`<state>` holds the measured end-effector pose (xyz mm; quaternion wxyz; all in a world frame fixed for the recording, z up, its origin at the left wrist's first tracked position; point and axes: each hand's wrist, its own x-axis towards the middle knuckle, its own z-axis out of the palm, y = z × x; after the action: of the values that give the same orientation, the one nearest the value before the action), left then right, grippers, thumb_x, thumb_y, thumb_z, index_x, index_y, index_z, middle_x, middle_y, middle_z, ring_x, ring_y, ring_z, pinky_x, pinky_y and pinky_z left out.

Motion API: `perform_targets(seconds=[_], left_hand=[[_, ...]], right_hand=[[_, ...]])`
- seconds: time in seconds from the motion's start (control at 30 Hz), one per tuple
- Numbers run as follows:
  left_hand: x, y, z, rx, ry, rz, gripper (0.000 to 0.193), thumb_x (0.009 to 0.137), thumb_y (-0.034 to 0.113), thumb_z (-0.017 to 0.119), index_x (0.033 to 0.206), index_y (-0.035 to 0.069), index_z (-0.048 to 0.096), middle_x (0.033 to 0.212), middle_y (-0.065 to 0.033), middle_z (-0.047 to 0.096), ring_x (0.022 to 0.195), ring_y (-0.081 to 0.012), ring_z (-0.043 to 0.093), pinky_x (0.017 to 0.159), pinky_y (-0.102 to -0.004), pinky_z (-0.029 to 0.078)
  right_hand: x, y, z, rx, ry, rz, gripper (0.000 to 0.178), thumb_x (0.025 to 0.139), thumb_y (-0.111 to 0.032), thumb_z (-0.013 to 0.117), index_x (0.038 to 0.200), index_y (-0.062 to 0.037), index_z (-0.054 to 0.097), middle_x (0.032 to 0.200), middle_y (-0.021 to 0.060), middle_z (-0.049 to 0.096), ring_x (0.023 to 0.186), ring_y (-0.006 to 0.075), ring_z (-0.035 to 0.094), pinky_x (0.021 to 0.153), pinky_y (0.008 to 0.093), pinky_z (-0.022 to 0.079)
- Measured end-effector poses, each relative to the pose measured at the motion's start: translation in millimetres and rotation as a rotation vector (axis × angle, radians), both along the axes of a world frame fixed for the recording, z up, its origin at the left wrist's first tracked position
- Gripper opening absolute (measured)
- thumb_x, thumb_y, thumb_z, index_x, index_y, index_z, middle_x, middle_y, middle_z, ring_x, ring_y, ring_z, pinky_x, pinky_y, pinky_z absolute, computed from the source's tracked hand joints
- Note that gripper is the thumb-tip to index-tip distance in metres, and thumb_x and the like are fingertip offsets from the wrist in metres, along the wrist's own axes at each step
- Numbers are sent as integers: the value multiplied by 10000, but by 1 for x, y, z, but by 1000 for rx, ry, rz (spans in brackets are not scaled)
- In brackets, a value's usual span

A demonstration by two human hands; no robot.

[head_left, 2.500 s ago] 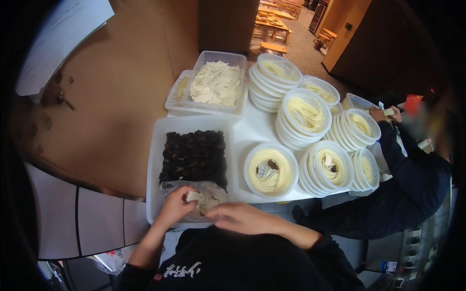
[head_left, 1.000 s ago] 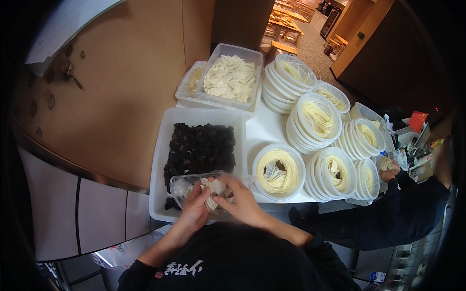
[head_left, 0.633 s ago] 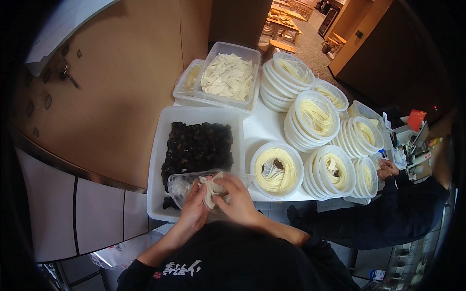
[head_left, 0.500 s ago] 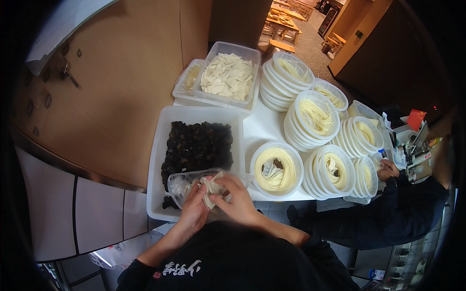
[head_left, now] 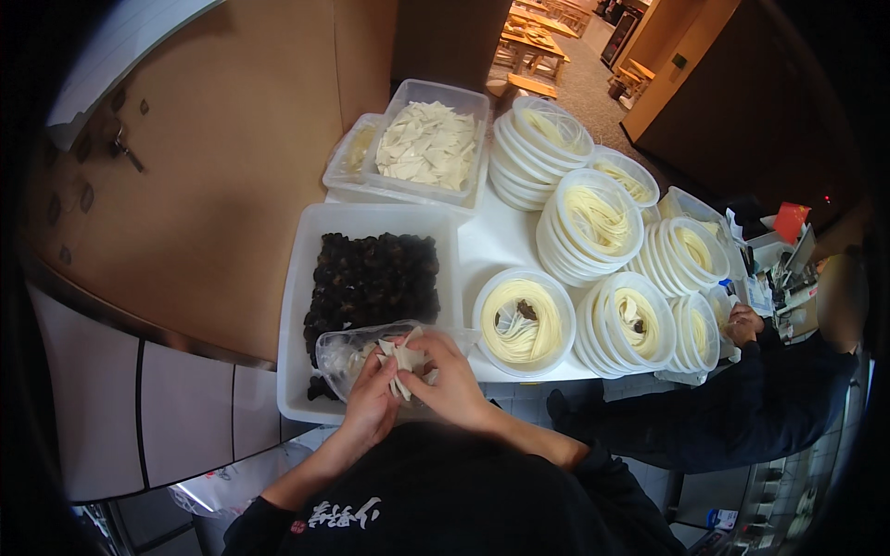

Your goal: The person places dark ingredients and white slices into bowls containing noodles. They handle each bowl individually, adding ingredients by hand and arranging them on the table.

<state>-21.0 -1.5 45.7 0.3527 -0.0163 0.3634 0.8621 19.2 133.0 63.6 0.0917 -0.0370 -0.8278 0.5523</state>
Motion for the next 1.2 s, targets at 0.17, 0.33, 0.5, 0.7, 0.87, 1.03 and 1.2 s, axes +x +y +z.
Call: perform_targets(seconds=[0.17, 0.33, 0.5, 0.7, 0.87, 1.03, 1.2], left_hand=[[1, 2, 0, -31, -61, 29, 346, 971, 188, 345, 1287, 50, 365, 1275, -108, 453, 1193, -217, 432, 1014, -356, 345], [-5, 0, -4, 68, -90, 35, 385, 965, 241, 311, 1279, 27, 375, 1300, -120, 442, 1208, -239, 423, 1022, -378, 334], [-11, -4, -6, 134, -81, 3, 424, 948, 275, 326, 1260, -5, 390, 1326, -143, 424, 1250, -267, 381, 1044, -414, 308], [-16, -12, -11, 186, -184, 25, 491, 951, 364, 284, 1263, 5, 410, 1319, -147, 436, 1205, -276, 418, 1003, -402, 336], [-22, -14, -19, -47, -138, -25, 467, 936, 332, 322, 1251, 12, 448, 1193, -108, 552, 921, -165, 530, 762, -269, 424], [-18, -16, -22, -170, -114, 16, 356, 916, 212, 405, 1207, 34, 505, 1084, -89, 591, 823, -118, 519, 666, -225, 411], [-20, -18, -25, -85, -179, 42, 322, 905, 203, 455, 1167, 36, 541, 999, -71, 600, 808, -117, 521, 653, -228, 412]], right_hand=[[-3, 3, -5, -5, -7, -26, 328, 732, -36, 619, 1046, 3, 534, 1113, 162, 504, 898, 266, 582, 700, 308, 504], [-5, 8, -9, -262, -59, -69, 280, 767, 2, 574, 1045, -2, 542, 1049, 108, 551, 899, 188, 577, 736, 283, 485], [3, 26, 4, -540, -91, -44, 280, 803, 43, 536, 1074, -25, 552, 1018, 32, 573, 928, 100, 542, 788, 229, 442], [24, 93, 20, -472, 20, -320, 326, 791, 73, 514, 1088, -51, 564, 997, 19, 588, 890, 89, 543, 783, 222, 430], [32, 153, -5, 205, -139, -394, 344, 809, -90, 603, 1134, 1, 533, 971, 148, 592, 853, 275, 596, 766, 325, 468], [64, 174, -23, 769, -278, -580, 431, 755, -103, 622, 1125, 76, 494, 1121, 249, 515, 1035, 401, 489, 869, 424, 422], [73, 165, -39, 717, -403, -651, 416, 742, -114, 639, 1085, 80, 504, 1021, 268, 527, 977, 409, 509, 848, 437, 425]])
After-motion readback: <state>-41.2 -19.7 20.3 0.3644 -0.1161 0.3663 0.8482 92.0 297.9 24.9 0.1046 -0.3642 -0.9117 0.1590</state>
